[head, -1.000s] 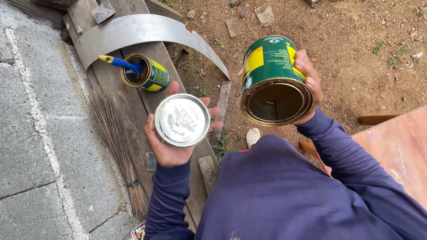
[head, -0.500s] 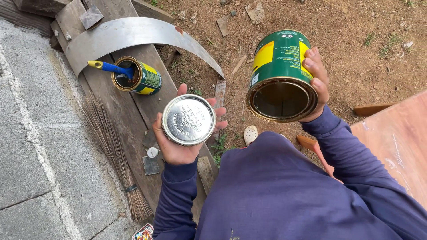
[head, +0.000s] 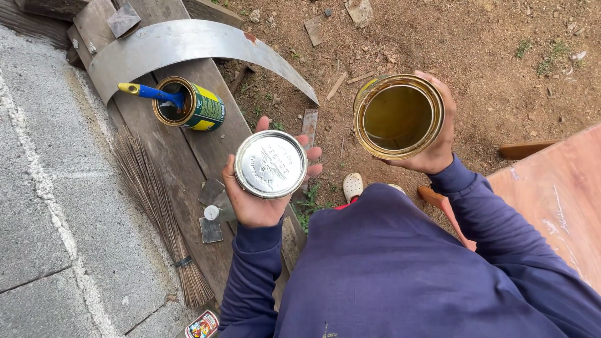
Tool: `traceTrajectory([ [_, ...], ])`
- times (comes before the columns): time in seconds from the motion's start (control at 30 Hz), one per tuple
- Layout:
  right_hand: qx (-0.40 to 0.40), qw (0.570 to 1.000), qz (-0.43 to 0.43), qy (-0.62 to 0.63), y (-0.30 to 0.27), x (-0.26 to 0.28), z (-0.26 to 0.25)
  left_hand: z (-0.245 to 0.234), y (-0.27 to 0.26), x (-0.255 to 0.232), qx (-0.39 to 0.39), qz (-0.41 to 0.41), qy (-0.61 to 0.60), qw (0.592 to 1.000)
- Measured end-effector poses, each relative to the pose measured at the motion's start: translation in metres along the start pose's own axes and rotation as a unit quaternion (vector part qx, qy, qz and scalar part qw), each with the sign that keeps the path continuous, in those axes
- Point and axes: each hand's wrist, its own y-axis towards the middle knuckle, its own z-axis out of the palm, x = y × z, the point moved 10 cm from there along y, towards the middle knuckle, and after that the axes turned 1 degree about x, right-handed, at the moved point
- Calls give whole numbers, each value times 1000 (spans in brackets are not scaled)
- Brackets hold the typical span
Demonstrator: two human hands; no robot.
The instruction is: Stirring and mixing paint in a can with a brush and preparing to paint a wooden surface.
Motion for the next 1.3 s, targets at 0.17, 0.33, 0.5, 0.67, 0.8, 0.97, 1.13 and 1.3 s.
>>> traceTrajectory([
  [0.17,45,973,223,42,-37,-38,18,-9,3,0,-8,13,4,1000],
  [0.33,114,916,363,124,-78,-54,24,-18,2,0,-15,15,-8,1000],
  [0.5,209,957,202,26,-79,-22,-5,-22,1,1,-10,21,-13,1000],
  [0.67,159,983,93,5,-58,1,-28,-25,5,8,-5,12,-15,1000],
  [0.8,116,991,-6,-72,-51,16,-38,-23,8,10,4,8,-30,1000],
  [0.97,70,990,-43,-119,-51,20,-42,-23,8,11,16,10,-42,999],
  [1.13,43,978,-65,-194,-46,23,-50,-25,7,12,18,10,-49,999],
  [1.3,48,987,-40,-148,-33,26,-43,-30,10,13,7,14,-52,999],
])
